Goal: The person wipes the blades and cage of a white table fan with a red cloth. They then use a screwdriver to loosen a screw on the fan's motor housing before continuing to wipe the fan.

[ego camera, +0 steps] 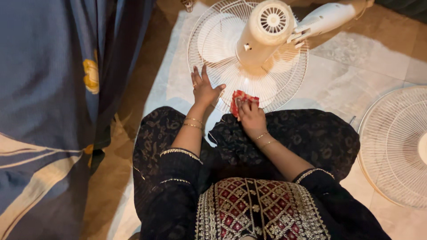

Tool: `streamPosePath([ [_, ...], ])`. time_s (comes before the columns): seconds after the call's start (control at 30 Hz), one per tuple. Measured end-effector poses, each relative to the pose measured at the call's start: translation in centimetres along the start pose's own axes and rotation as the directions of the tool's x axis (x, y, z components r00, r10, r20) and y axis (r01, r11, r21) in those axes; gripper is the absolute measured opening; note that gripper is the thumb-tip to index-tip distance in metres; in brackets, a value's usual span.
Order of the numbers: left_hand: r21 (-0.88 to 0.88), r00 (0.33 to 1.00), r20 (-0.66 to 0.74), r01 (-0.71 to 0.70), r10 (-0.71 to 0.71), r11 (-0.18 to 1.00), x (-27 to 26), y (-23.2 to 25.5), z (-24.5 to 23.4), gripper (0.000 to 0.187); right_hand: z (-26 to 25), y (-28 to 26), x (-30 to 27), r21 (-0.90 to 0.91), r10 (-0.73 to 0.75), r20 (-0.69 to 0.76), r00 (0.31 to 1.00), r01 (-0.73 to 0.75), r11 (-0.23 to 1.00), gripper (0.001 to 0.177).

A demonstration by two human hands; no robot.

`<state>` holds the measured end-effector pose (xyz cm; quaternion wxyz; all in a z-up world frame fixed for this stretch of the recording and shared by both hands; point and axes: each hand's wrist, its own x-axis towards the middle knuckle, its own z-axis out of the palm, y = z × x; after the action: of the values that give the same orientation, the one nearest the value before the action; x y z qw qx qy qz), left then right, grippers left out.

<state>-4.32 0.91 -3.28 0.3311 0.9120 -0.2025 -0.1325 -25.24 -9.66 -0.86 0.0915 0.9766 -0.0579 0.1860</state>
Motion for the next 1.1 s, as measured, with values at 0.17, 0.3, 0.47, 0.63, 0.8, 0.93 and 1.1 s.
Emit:
streamPosePath([
  [0.17,0.018,1.000,-0.005,0.019,-0.019,1.000,0.0,0.0,-0.3,0.119,-0.1,0.0,-1.5,0.158,-0.093,0.029,0.995,0.088,0.984,0.053],
  [0.3,0.023,0.999,0.023,0.039,-0.039,0.999,-0.3,1.4,-1.7,0.117,-1.1,1.2,-1.1,0.471,0.026,0.030,0.999,-0.037,0.881,0.048],
  [0.47,-0.049,0.998,0.001,0.056,-0.056,0.997,-1.0,2.9,-3.6,0.099,-1.3,4.6,2.9,0.650,0.311,-0.079,0.947,-0.188,0.737,0.046],
  [0.63,-0.265,0.958,-0.146,0.204,-0.248,0.943,1.3,1.4,-3.3,0.070,-1.0,5.7,8.7,0.515,0.170,-0.110,0.979,-0.090,0.852,0.058],
  [0.8,-0.471,0.841,-0.005,0.476,-0.542,0.743,5.3,-3.1,0.0,0.073,0.5,3.1,8.9,0.526,0.210,-0.053,0.976,-0.151,0.837,0.064],
  [0.93,-0.739,0.860,-0.004,0.341,-0.510,0.581,6.7,-5.7,0.8,0.067,1.1,1.0,8.9,0.493,0.153,-0.071,0.986,-0.099,0.864,0.064],
  [1.1,-0.754,0.830,0.063,0.403,-0.554,0.518,6.3,-4.9,-0.4,0.063,1.9,-0.2,8.8,0.400,0.126,-0.005,0.992,-0.114,0.909,0.066],
])
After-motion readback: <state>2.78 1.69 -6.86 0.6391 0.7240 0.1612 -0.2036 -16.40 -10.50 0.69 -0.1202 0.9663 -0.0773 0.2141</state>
